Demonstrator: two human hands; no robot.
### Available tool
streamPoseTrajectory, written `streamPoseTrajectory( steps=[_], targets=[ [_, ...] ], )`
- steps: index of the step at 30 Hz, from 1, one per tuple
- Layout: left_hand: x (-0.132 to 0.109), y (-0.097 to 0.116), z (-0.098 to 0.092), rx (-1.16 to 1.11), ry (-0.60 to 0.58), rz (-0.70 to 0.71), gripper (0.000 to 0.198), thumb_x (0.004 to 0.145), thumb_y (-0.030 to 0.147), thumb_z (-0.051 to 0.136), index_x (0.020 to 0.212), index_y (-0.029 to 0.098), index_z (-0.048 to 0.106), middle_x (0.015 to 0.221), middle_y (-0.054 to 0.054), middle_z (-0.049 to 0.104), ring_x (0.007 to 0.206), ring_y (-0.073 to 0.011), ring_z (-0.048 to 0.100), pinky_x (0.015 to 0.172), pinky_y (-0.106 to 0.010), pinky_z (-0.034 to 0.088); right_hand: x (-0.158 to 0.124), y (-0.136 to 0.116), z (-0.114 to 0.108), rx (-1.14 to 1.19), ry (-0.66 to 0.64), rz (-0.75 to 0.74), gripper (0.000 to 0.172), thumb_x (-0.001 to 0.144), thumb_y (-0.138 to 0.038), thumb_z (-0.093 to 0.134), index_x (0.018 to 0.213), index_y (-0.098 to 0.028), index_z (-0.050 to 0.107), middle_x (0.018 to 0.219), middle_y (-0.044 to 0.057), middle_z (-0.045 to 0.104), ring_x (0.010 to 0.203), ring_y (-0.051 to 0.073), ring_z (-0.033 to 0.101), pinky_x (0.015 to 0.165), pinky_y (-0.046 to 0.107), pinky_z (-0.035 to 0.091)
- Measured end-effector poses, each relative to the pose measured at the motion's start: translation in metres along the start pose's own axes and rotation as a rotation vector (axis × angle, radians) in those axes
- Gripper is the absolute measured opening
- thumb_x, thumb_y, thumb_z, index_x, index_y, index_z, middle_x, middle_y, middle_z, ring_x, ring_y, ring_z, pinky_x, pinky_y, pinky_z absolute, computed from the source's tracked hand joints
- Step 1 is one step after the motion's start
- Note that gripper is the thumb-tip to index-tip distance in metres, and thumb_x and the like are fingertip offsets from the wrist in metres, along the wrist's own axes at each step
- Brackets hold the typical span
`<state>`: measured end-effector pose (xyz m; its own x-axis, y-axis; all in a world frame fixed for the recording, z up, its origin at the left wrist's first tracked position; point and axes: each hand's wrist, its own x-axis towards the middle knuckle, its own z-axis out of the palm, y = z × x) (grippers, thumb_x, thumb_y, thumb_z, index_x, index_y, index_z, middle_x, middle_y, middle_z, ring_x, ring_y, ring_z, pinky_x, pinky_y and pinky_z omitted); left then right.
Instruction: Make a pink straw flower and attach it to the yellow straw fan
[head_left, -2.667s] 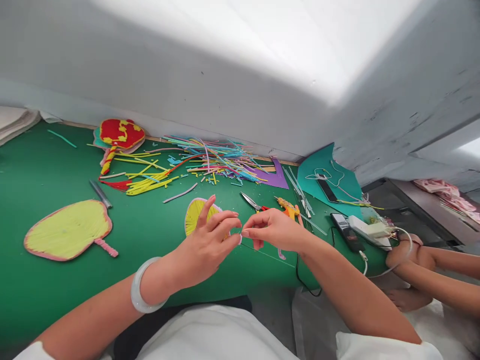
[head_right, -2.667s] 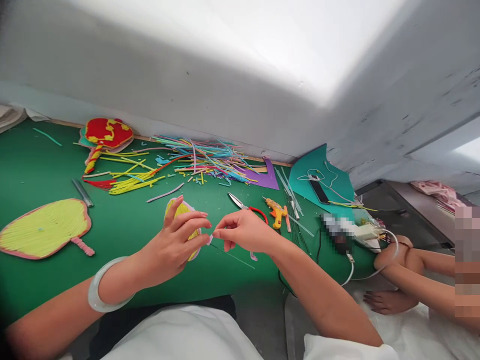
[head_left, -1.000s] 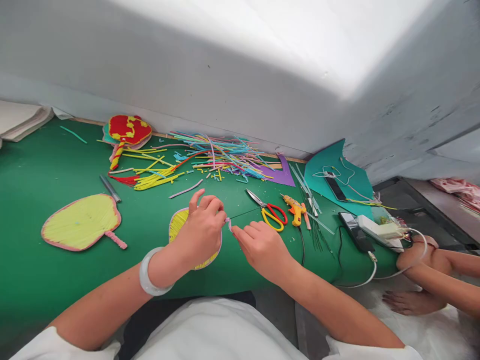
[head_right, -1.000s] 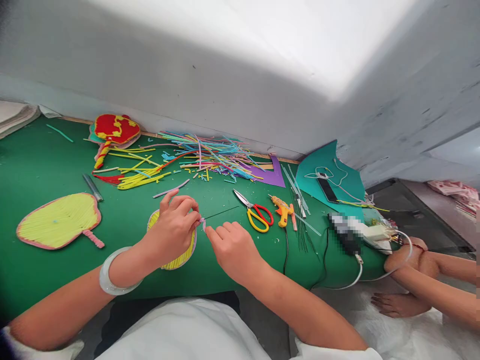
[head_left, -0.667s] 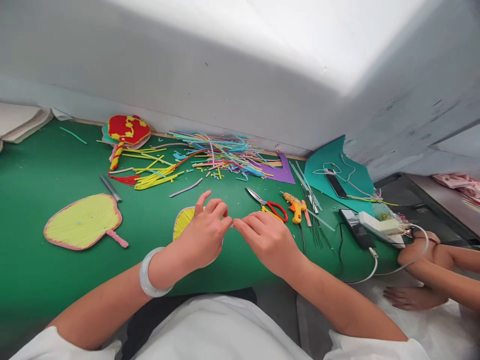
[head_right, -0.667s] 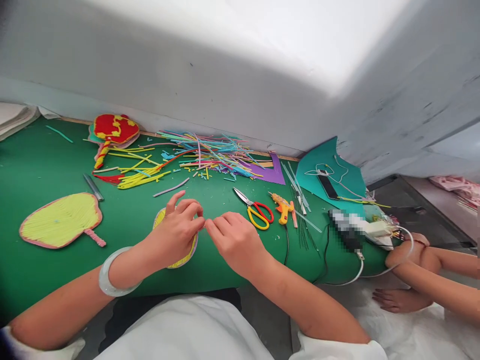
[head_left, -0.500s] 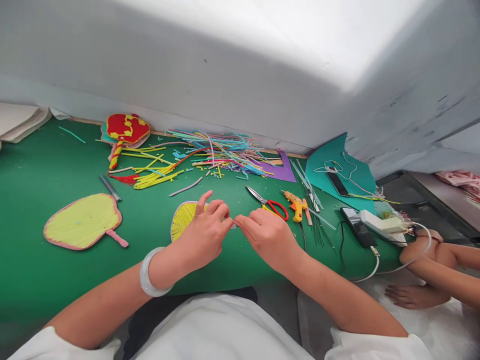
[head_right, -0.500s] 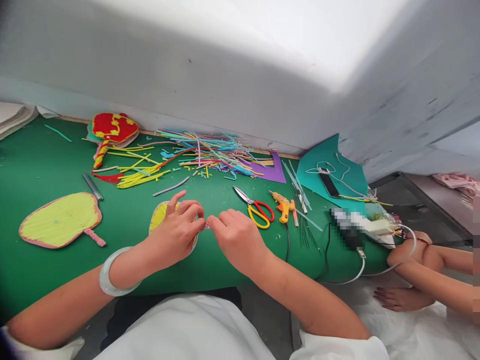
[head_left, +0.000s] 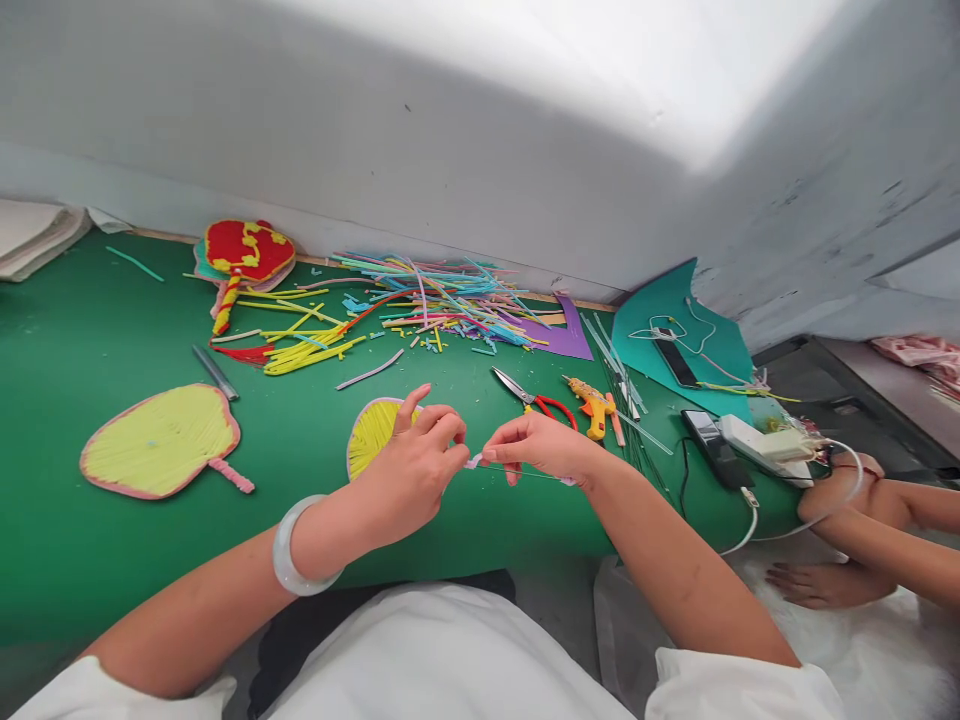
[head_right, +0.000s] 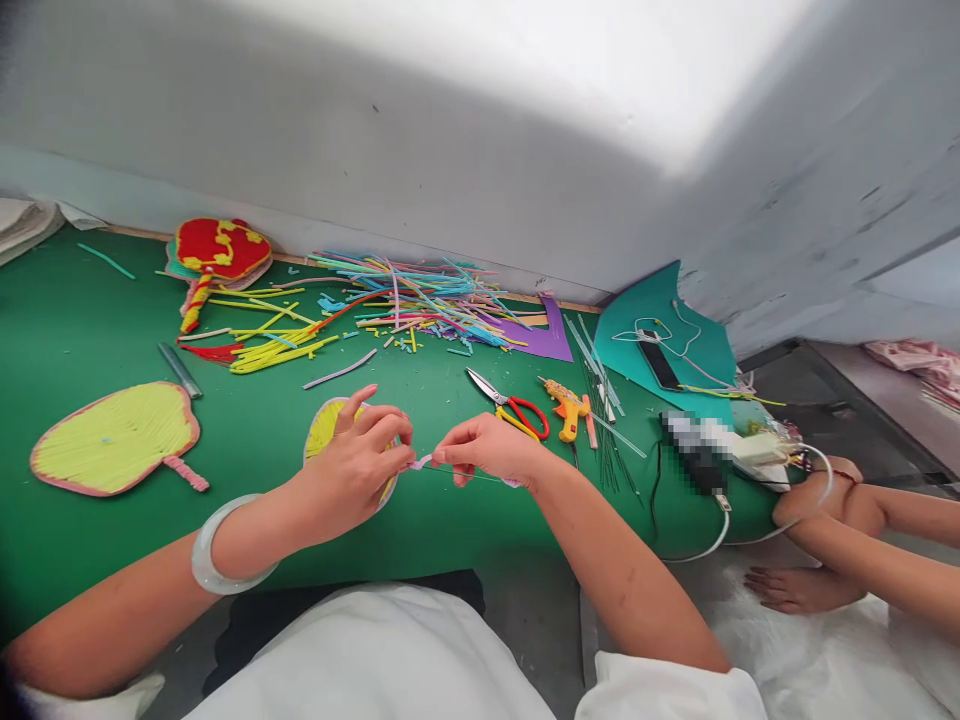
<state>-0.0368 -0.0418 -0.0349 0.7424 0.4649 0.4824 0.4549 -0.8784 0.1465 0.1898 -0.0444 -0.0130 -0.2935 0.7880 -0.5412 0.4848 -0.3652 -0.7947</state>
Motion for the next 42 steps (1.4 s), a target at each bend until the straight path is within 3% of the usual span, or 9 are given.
streamPoseTrajectory(
  steps=[4,8,15,20,23,27,31,37,42],
  targets=[
    [-0.003,0.002,0.004,-0.016,0.026,-0.036,0.023,0.074,0.001,0.055,0.081,0.020,0.065,0.096,-0.005,0.060,0.104,-0.0234,0.054,0.115,-0.060,0.022,0.002,0.015,0.010,0.109,-0.103,-0.041,0.035,0.073,-0.050,0.074,0.080,-0.015,0.075,0.051,-0.002,0.061,0.052,0.011,0.055,0.062,0.025,0.044],
    [-0.004,0.000,0.007,0.031,0.069,-0.125,0.018,0.081,0.005,0.053,0.078,0.018,0.065,0.093,-0.006,0.062,0.101,-0.0242,0.055,0.112,-0.058,0.028,-0.006,0.019,0.036,0.090,0.037,-0.094,0.033,0.083,-0.048,0.064,0.083,-0.016,0.073,0.048,-0.004,0.057,0.049,0.011,0.051,0.055,0.024,0.037],
    [0.001,-0.001,0.010,0.147,0.018,-0.181,0.015,0.079,0.006,0.055,0.077,0.017,0.065,0.091,-0.008,0.062,0.099,-0.0266,0.055,0.109,-0.056,0.032,-0.023,0.014,0.072,-0.935,0.672,-0.627,0.026,0.097,-0.018,0.046,0.084,-0.017,0.069,0.063,0.001,0.061,0.060,0.014,0.051,0.062,0.029,0.033],
    [0.000,0.001,0.002,0.204,0.017,-0.147,0.019,0.072,0.003,0.054,0.076,0.018,0.064,0.089,-0.009,0.061,0.098,-0.0268,0.055,0.109,-0.055,0.033,-0.030,-0.004,0.065,-1.278,0.845,-0.950,0.016,0.092,-0.007,0.053,0.093,-0.017,0.066,0.093,0.006,0.070,0.094,0.019,0.060,0.088,0.034,0.039],
    [-0.001,0.003,-0.002,0.243,0.030,-0.128,0.021,0.070,0.001,0.052,0.076,0.018,0.063,0.089,-0.009,0.061,0.099,-0.0267,0.055,0.111,-0.056,0.030,-0.028,-0.011,0.058,-1.283,0.769,-0.983,0.020,0.093,-0.005,0.049,0.097,-0.017,0.065,0.094,0.007,0.070,0.098,0.018,0.059,0.096,0.035,0.039],
    [-0.002,0.005,-0.004,0.231,0.036,-0.091,0.023,0.071,0.000,0.051,0.078,0.018,0.064,0.090,-0.009,0.062,0.102,-0.0269,0.056,0.112,-0.056,0.029,-0.022,-0.011,0.054,-1.224,0.742,-0.866,0.023,0.098,-0.014,0.046,0.090,-0.018,0.067,0.067,0.001,0.060,0.069,0.016,0.053,0.075,0.032,0.041],
    [-0.002,0.006,-0.004,0.234,0.053,-0.072,0.023,0.073,0.000,0.051,0.080,0.016,0.065,0.090,-0.008,0.063,0.101,-0.0267,0.056,0.113,-0.056,0.028,-0.020,-0.014,0.048,-0.971,0.658,-0.688,0.023,0.097,-0.022,0.050,0.088,-0.018,0.071,0.069,0.002,0.063,0.068,0.015,0.054,0.068,0.030,0.039],
    [-0.005,0.009,-0.004,0.180,0.058,0.004,0.027,0.071,-0.003,0.050,0.082,0.018,0.064,0.091,-0.007,0.062,0.103,-0.0248,0.057,0.118,-0.056,0.020,-0.006,-0.024,0.012,-0.211,0.108,-0.131,0.018,0.084,-0.031,0.063,0.078,-0.018,0.074,0.065,0.000,0.067,0.063,0.013,0.061,0.061,0.026,0.044],
    [-0.008,0.011,-0.001,0.130,0.101,0.013,0.027,0.071,-0.001,0.050,0.082,0.018,0.064,0.094,-0.006,0.062,0.105,-0.0240,0.056,0.118,-0.056,0.019,0.008,-0.013,-0.004,0.002,-0.189,-0.033,0.027,0.072,-0.044,0.075,0.079,-0.017,0.075,0.056,-0.003,0.064,0.056,0.011,0.058,0.067,0.026,0.046]
  ],
)
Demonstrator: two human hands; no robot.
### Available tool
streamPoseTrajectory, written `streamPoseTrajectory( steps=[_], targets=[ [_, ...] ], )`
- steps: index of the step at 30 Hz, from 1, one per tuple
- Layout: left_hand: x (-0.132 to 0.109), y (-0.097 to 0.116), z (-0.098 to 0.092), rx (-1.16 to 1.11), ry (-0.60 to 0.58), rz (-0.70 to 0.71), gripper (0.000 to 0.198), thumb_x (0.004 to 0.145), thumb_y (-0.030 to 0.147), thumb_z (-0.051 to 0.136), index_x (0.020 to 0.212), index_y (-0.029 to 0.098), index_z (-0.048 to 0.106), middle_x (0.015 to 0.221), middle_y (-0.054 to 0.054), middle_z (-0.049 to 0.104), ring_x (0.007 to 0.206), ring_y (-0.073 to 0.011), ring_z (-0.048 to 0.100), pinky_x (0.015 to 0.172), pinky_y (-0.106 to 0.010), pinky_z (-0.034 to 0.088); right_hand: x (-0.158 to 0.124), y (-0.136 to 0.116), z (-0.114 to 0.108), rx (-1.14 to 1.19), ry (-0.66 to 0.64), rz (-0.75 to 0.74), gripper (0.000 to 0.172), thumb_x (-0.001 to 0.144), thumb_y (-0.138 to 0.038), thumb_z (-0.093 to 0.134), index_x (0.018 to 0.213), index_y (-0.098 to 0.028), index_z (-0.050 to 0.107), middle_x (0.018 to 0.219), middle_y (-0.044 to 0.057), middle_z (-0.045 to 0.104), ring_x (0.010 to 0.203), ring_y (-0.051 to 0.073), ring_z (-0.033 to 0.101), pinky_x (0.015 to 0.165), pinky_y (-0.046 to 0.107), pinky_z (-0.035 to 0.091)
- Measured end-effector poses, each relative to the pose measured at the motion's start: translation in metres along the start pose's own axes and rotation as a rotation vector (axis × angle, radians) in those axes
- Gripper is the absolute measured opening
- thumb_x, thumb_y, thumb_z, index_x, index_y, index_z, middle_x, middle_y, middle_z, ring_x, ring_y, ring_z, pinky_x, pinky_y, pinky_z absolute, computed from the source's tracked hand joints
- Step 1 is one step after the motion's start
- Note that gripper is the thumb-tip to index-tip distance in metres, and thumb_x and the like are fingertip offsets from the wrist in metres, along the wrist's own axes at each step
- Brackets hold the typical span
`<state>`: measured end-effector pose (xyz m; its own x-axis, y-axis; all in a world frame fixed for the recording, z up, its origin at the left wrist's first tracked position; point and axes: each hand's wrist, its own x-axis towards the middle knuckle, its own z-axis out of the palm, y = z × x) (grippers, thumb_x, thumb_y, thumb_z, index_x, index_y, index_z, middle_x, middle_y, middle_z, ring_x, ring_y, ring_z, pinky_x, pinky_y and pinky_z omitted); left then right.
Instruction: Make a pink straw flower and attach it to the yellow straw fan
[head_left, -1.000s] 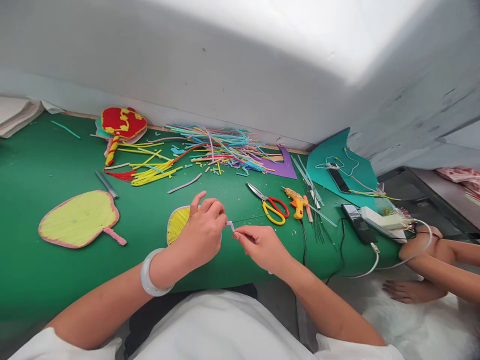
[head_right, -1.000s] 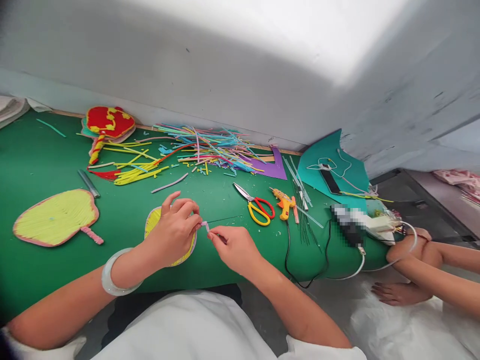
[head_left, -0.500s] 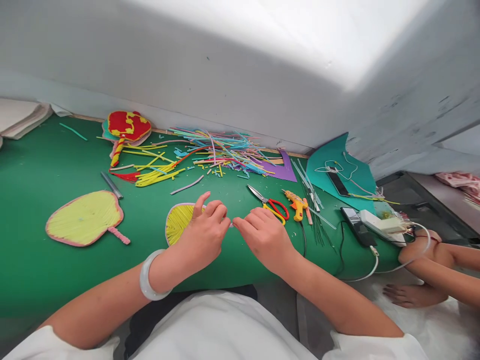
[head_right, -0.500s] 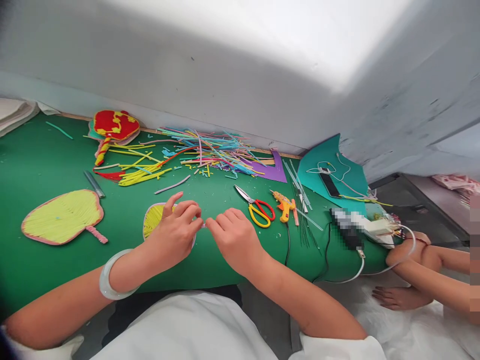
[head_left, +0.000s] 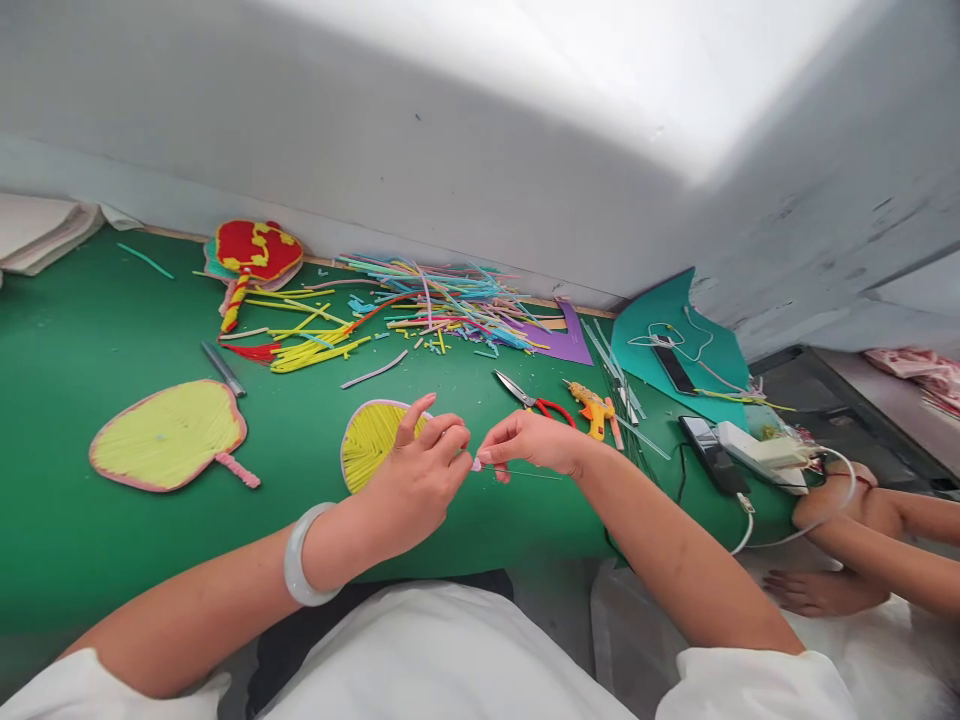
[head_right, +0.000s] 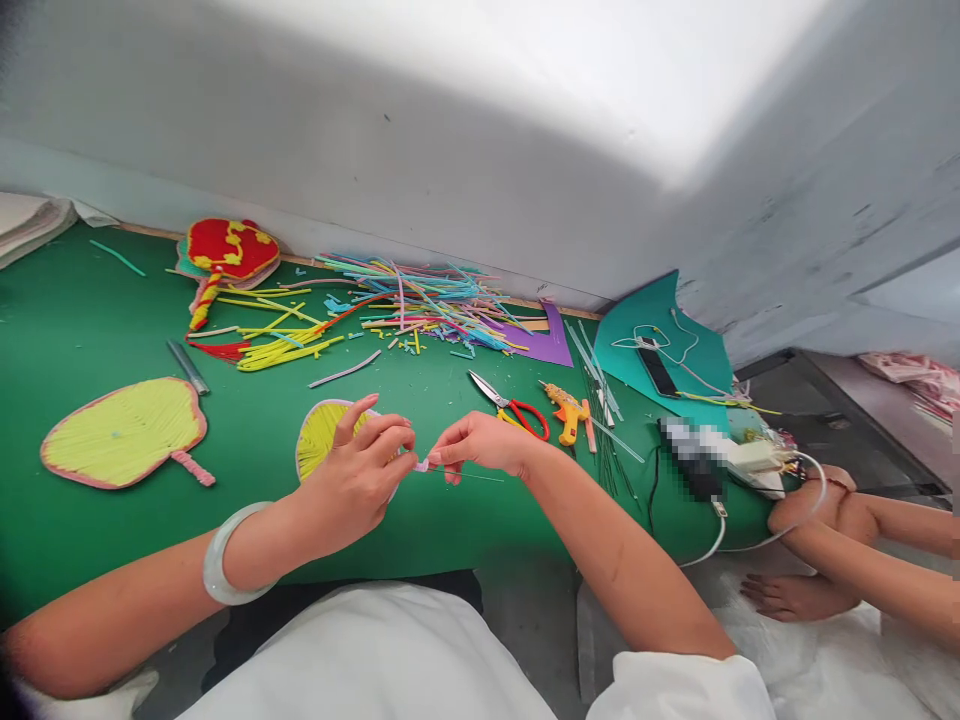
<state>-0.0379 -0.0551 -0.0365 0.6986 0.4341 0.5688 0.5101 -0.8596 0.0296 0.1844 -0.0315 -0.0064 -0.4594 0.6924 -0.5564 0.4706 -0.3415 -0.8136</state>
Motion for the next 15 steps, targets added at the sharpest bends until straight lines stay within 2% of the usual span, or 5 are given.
streamPoseTrajectory(
  steps=[3,6,11,13,15],
  targets=[
    [-0.001,-0.003,0.004,-0.006,0.048,-0.103,0.021,0.076,0.002,0.051,0.077,0.019,0.063,0.092,-0.006,0.062,0.104,-0.0240,0.056,0.115,-0.056,0.023,0.000,0.009,0.016,0.021,0.091,-0.022,0.034,0.079,-0.050,0.068,0.083,-0.017,0.073,0.053,-0.004,0.061,0.054,0.011,0.056,0.060,0.024,0.042],
    [0.000,-0.008,0.006,0.024,0.049,-0.181,0.019,0.080,0.004,0.052,0.077,0.018,0.064,0.091,-0.006,0.062,0.103,-0.0244,0.056,0.112,-0.055,0.028,-0.005,0.015,0.043,-0.107,0.278,-0.105,0.032,0.090,-0.046,0.055,0.090,-0.018,0.071,0.051,-0.004,0.057,0.052,0.011,0.053,0.055,0.024,0.036],
    [0.005,-0.010,0.005,0.077,-0.027,-0.172,0.016,0.080,0.007,0.053,0.076,0.018,0.064,0.090,-0.008,0.062,0.102,-0.0260,0.056,0.112,-0.055,0.028,-0.015,0.018,0.073,-1.001,0.736,-0.494,0.032,0.100,-0.023,0.041,0.086,-0.016,0.068,0.059,0.000,0.059,0.056,0.013,0.049,0.058,0.029,0.029],
    [0.007,-0.009,0.004,0.096,-0.057,-0.155,0.016,0.077,0.006,0.054,0.075,0.018,0.064,0.090,-0.008,0.062,0.102,-0.0266,0.055,0.112,-0.055,0.027,-0.019,0.016,0.077,-1.290,0.828,-0.605,0.030,0.100,-0.018,0.042,0.084,-0.015,0.066,0.058,0.001,0.056,0.056,0.014,0.046,0.058,0.032,0.027],
    [0.008,-0.008,0.002,0.118,-0.072,-0.144,0.017,0.075,0.004,0.054,0.074,0.018,0.063,0.089,-0.008,0.062,0.101,-0.0267,0.055,0.113,-0.056,0.027,-0.022,0.011,0.075,-1.452,0.888,-0.673,0.025,0.098,-0.014,0.045,0.084,-0.016,0.065,0.059,0.000,0.055,0.057,0.015,0.045,0.058,0.032,0.027]
  ],
)
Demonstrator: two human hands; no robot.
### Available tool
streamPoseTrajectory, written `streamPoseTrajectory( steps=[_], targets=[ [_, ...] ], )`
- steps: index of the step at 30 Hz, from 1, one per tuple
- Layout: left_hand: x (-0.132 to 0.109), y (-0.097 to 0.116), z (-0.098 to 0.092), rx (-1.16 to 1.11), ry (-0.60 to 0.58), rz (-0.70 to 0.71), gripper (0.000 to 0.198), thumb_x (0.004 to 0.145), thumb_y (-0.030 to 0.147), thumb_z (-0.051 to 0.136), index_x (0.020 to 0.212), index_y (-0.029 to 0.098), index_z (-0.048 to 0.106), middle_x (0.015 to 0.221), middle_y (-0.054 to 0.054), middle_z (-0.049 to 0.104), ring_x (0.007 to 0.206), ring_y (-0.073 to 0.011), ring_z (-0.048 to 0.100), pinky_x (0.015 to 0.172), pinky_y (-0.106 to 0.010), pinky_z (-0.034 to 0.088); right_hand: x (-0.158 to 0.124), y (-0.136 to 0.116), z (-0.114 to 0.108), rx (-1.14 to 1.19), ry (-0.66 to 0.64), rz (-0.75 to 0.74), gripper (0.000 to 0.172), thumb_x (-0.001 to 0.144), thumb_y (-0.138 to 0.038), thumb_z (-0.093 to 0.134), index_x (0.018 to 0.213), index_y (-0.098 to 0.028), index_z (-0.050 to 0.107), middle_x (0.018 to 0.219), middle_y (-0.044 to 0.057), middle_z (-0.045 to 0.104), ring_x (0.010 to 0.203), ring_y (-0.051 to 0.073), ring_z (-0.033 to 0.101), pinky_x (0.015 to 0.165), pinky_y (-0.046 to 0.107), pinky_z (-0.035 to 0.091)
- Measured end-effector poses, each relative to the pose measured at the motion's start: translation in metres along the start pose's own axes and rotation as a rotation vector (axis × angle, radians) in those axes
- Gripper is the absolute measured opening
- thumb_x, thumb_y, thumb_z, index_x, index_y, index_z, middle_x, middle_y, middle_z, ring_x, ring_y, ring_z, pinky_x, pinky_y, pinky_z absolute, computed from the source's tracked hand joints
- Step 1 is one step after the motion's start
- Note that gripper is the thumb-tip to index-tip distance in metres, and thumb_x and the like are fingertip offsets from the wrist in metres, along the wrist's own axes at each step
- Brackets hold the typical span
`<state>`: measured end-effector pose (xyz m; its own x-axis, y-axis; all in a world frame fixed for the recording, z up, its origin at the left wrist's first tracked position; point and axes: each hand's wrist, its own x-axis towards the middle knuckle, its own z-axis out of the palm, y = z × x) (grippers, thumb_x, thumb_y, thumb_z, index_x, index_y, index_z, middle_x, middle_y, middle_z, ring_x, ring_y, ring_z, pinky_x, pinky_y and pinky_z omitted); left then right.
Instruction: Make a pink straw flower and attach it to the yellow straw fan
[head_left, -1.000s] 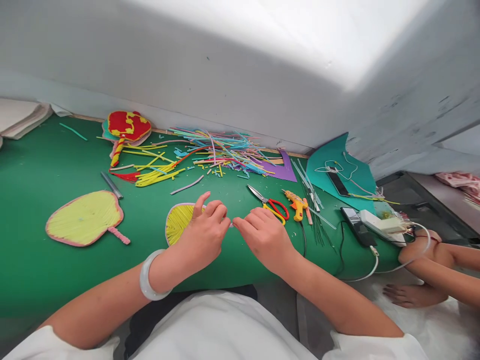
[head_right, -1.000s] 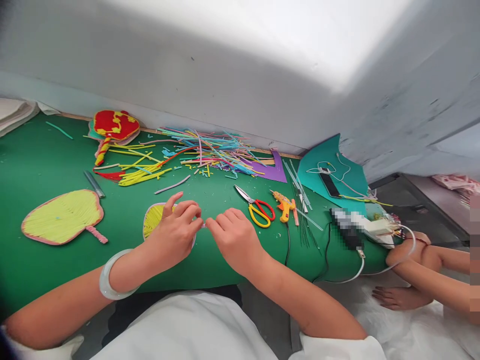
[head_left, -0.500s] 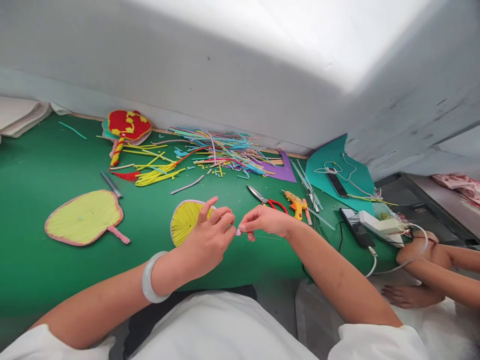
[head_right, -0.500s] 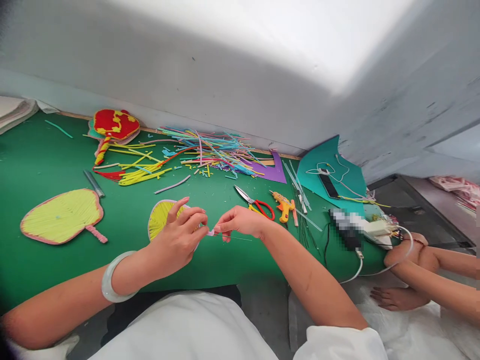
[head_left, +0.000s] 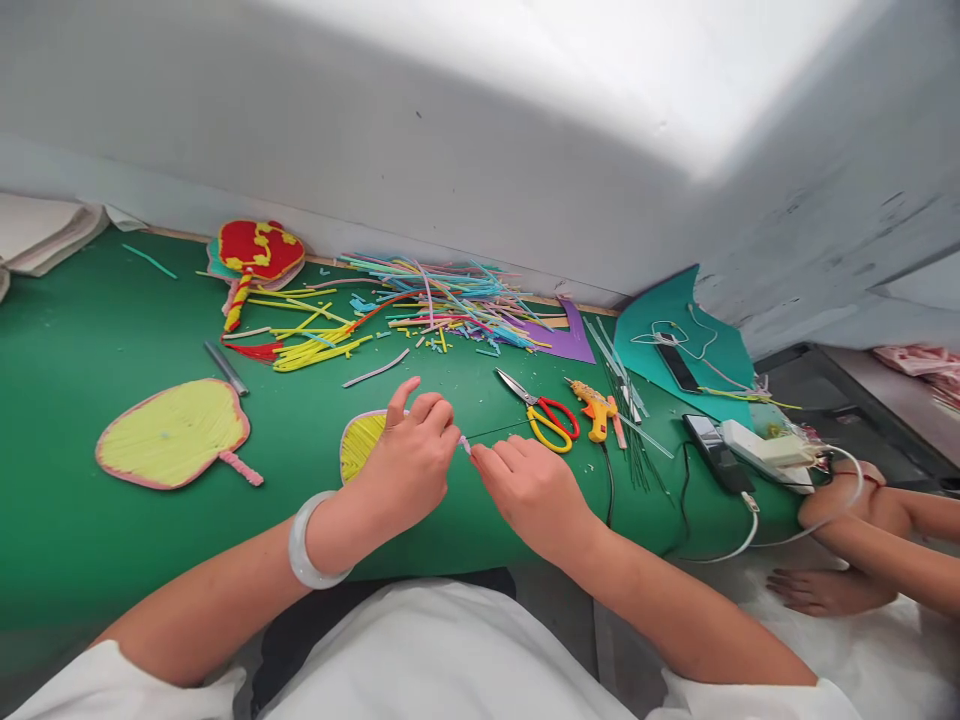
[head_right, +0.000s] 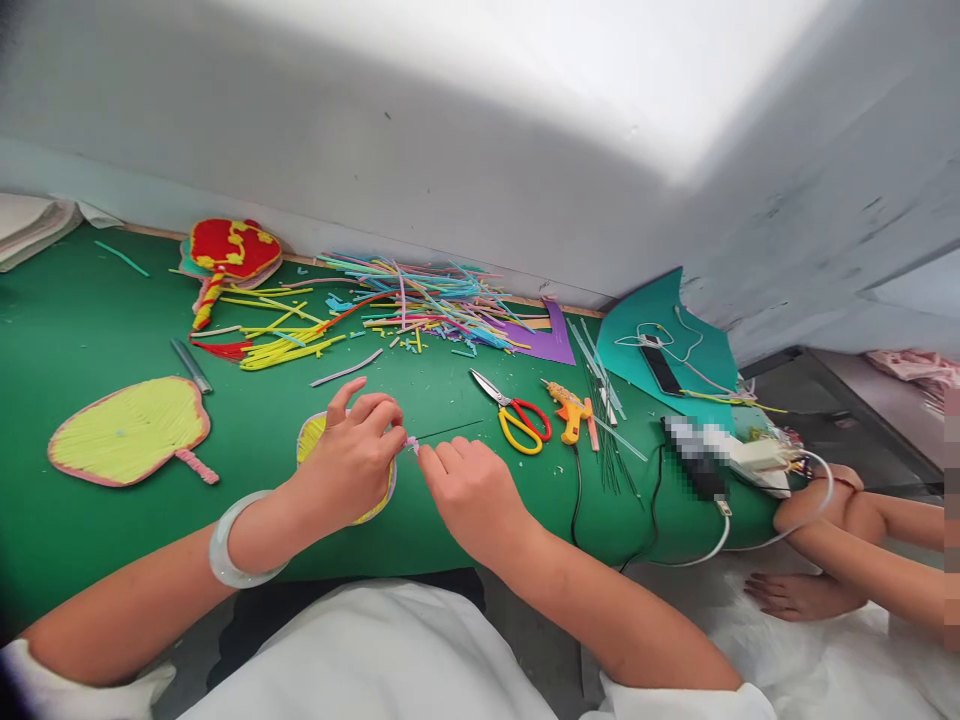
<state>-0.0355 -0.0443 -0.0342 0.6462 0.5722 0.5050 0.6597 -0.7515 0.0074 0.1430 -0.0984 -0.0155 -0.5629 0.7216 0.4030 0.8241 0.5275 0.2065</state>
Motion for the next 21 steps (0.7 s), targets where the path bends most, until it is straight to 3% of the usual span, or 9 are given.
streamPoseTrajectory(
  steps=[5,8,12,14,17,19,21],
  targets=[
    [-0.002,0.002,-0.004,0.033,-0.019,0.026,0.017,0.071,0.004,0.054,0.073,0.018,0.063,0.085,-0.008,0.061,0.097,-0.0260,0.056,0.115,-0.055,0.025,0.010,0.010,-0.007,-0.034,0.148,-0.150,0.019,0.095,-0.007,0.049,0.094,-0.016,0.066,0.094,0.007,0.070,0.093,0.019,0.057,0.081,0.033,0.038],
    [-0.003,0.002,-0.005,0.034,-0.009,0.048,0.019,0.068,0.003,0.053,0.075,0.017,0.064,0.087,-0.008,0.061,0.099,-0.0261,0.056,0.115,-0.055,0.024,0.011,0.012,-0.004,0.033,0.129,-0.124,0.019,0.095,-0.009,0.050,0.093,-0.016,0.067,0.077,0.004,0.067,0.077,0.017,0.057,0.074,0.032,0.039],
    [-0.004,0.002,-0.005,0.021,0.030,0.077,0.026,0.069,0.000,0.050,0.081,0.016,0.065,0.090,-0.008,0.062,0.104,-0.0263,0.055,0.116,-0.055,0.022,0.011,0.015,0.001,0.179,0.038,0.091,0.022,0.098,-0.020,0.049,0.089,-0.018,0.069,0.065,0.002,0.062,0.062,0.016,0.053,0.062,0.030,0.037],
    [-0.005,0.002,-0.004,0.018,0.040,0.109,0.027,0.070,-0.001,0.048,0.083,0.016,0.066,0.092,-0.008,0.063,0.106,-0.0263,0.055,0.116,-0.055,0.021,0.014,0.020,0.000,0.363,-0.084,0.244,0.021,0.096,-0.024,0.052,0.087,-0.020,0.071,0.070,0.002,0.067,0.066,0.015,0.059,0.062,0.028,0.040],
    [-0.007,0.002,-0.001,0.009,0.045,0.171,0.026,0.074,0.000,0.047,0.082,0.016,0.065,0.094,-0.008,0.063,0.108,-0.0256,0.055,0.117,-0.055,0.019,0.023,0.034,-0.004,0.758,-0.429,0.515,0.018,0.091,-0.026,0.057,0.081,-0.021,0.072,0.068,0.000,0.070,0.064,0.014,0.063,0.057,0.024,0.041],
    [-0.009,0.003,0.001,-0.001,0.058,0.197,0.026,0.076,0.000,0.046,0.081,0.017,0.065,0.094,-0.008,0.063,0.109,-0.0249,0.055,0.119,-0.055,0.016,0.029,0.046,-0.005,0.987,-0.661,0.661,0.018,0.086,-0.030,0.060,0.076,-0.020,0.072,0.059,-0.002,0.068,0.055,0.013,0.061,0.051,0.023,0.040],
    [-0.011,0.004,0.002,-0.009,0.072,0.206,0.027,0.077,0.000,0.045,0.083,0.017,0.065,0.095,-0.008,0.064,0.110,-0.0244,0.055,0.120,-0.055,0.013,0.031,0.056,-0.003,1.132,-0.815,0.714,0.019,0.082,-0.035,0.064,0.074,-0.020,0.072,0.053,-0.002,0.066,0.049,0.011,0.056,0.048,0.022,0.038]
  ],
)
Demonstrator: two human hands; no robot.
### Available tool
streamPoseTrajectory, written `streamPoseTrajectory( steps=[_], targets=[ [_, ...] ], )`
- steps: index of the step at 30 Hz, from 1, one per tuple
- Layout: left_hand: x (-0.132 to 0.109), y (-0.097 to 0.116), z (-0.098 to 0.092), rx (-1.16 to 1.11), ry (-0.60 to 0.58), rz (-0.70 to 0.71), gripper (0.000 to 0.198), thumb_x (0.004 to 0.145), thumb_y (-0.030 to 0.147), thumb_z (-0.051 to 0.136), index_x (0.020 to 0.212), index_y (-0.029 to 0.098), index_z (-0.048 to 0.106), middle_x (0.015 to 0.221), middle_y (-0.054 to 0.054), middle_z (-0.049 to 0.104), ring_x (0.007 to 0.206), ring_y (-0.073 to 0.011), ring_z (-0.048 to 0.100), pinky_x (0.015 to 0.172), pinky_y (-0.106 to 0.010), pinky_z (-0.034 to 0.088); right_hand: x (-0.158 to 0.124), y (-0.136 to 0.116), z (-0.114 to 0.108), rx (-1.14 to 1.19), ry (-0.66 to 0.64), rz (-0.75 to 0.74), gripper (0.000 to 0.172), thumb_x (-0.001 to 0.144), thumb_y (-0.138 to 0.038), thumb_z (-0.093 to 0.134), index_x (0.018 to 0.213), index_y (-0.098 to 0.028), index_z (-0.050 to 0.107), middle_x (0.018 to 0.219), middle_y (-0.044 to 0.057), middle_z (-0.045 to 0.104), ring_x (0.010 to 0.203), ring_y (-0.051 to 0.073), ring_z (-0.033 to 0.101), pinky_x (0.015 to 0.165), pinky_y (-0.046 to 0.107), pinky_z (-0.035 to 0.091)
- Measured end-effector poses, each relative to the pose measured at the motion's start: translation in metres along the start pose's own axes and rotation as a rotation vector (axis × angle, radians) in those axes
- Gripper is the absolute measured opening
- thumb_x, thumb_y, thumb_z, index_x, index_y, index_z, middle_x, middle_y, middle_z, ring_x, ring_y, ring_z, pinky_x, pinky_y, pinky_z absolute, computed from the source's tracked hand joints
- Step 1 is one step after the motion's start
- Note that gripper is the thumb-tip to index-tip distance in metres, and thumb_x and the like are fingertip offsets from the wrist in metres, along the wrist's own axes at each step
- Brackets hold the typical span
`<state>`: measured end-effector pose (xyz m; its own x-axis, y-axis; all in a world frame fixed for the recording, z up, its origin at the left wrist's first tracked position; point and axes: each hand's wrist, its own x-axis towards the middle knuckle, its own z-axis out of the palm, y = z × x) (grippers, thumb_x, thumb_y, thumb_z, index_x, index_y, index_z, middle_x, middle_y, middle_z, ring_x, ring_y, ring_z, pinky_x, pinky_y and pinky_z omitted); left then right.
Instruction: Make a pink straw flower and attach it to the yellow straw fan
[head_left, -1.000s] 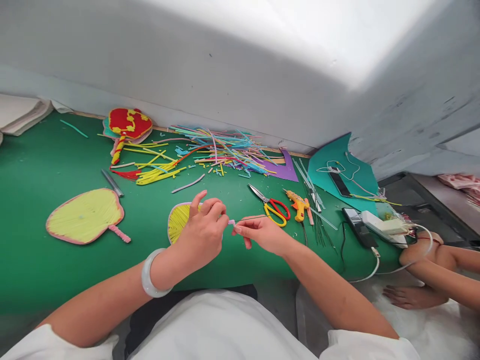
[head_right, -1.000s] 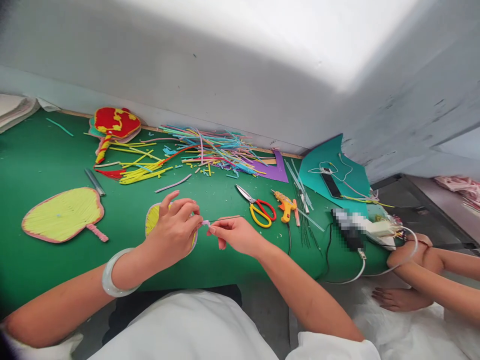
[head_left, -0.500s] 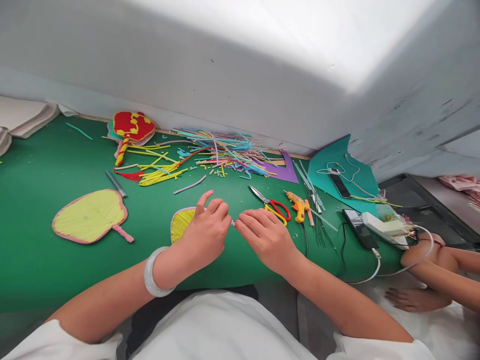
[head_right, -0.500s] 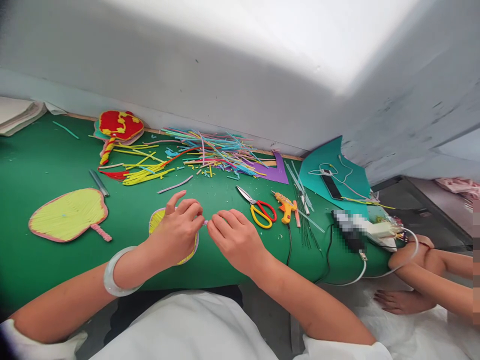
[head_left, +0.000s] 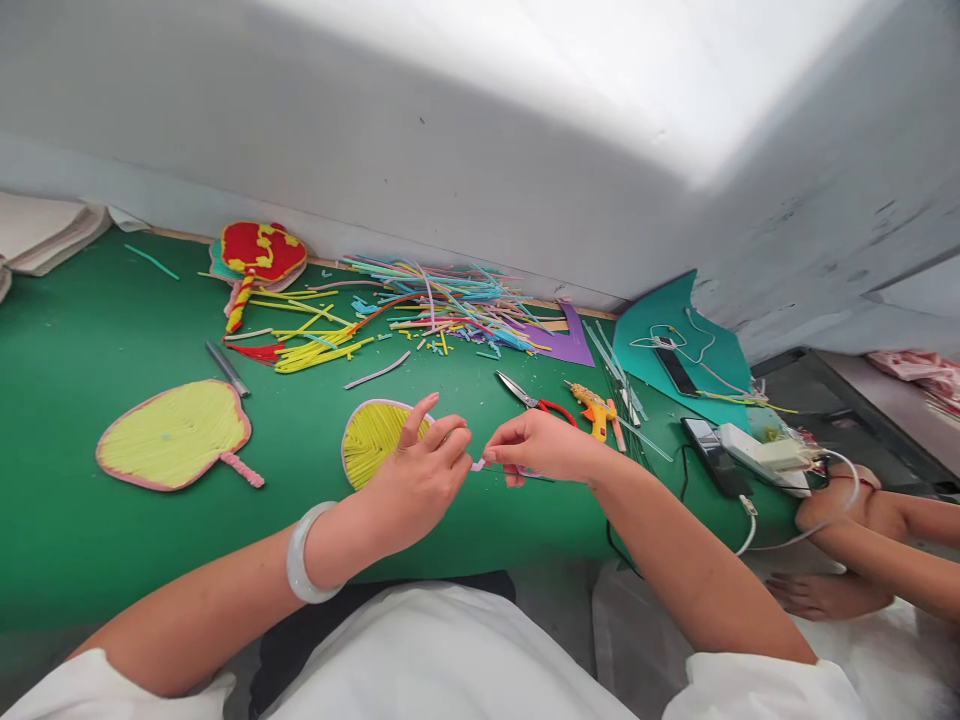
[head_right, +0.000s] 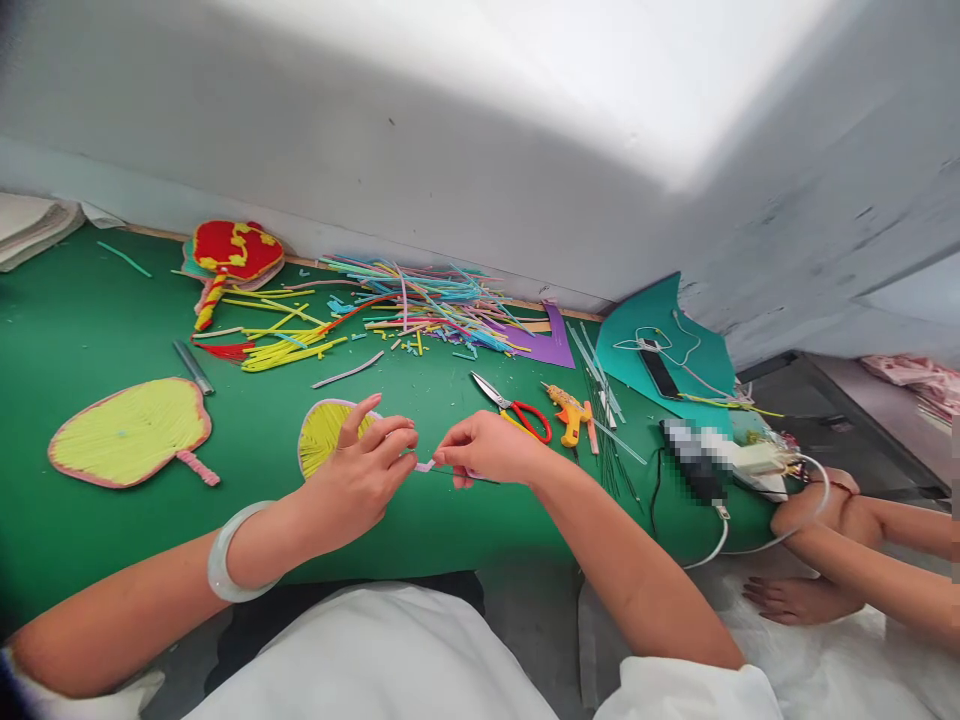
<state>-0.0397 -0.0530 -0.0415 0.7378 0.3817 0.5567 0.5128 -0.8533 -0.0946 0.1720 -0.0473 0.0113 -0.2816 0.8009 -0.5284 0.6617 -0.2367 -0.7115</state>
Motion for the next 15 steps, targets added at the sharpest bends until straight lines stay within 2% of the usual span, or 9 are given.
streamPoseTrajectory(
  steps=[3,6,8,10,15],
  targets=[
    [-0.002,0.000,0.001,-0.010,0.026,0.002,0.030,0.076,-0.001,0.044,0.086,0.016,0.066,0.097,-0.008,0.064,0.111,-0.0240,0.055,0.121,-0.054,0.011,0.008,0.011,-0.004,0.141,-0.135,-0.006,0.024,0.079,-0.042,0.067,0.079,-0.019,0.072,0.050,-0.003,0.063,0.046,0.009,0.051,0.049,0.021,0.036],
    [-0.002,-0.002,0.001,-0.023,0.051,-0.033,0.031,0.075,-0.002,0.044,0.088,0.016,0.066,0.099,-0.008,0.065,0.111,-0.0242,0.056,0.121,-0.055,0.012,0.015,0.026,0.009,0.394,-0.145,-0.085,0.031,0.076,-0.047,0.070,0.092,-0.020,0.067,0.045,-0.007,0.058,0.043,0.009,0.050,0.049,0.021,0.036],
    [-0.002,-0.005,0.002,-0.031,0.068,-0.084,0.030,0.074,-0.003,0.045,0.086,0.016,0.065,0.098,-0.008,0.065,0.110,-0.0248,0.056,0.120,-0.056,0.013,0.016,0.033,0.023,0.522,-0.052,-0.149,0.033,0.074,-0.048,0.072,0.091,-0.021,0.064,0.042,-0.010,0.053,0.039,0.008,0.045,0.046,0.020,0.033],
    [-0.001,-0.007,0.003,-0.031,0.087,-0.137,0.028,0.073,-0.003,0.047,0.083,0.016,0.065,0.097,-0.008,0.065,0.108,-0.0253,0.057,0.119,-0.057,0.015,0.015,0.036,0.039,0.554,0.095,-0.196,0.032,0.075,-0.049,0.071,0.088,-0.021,0.063,0.041,-0.011,0.050,0.038,0.008,0.041,0.043,0.020,0.031],
    [0.001,-0.008,0.005,-0.030,0.113,-0.212,0.024,0.077,-0.001,0.049,0.080,0.018,0.063,0.093,-0.006,0.065,0.105,-0.0247,0.058,0.115,-0.056,0.023,0.004,0.028,0.068,0.387,0.463,-0.284,0.029,0.083,-0.047,0.063,0.093,-0.020,0.068,0.044,-0.009,0.048,0.039,0.008,0.042,0.043,0.022,0.032]
  ],
)
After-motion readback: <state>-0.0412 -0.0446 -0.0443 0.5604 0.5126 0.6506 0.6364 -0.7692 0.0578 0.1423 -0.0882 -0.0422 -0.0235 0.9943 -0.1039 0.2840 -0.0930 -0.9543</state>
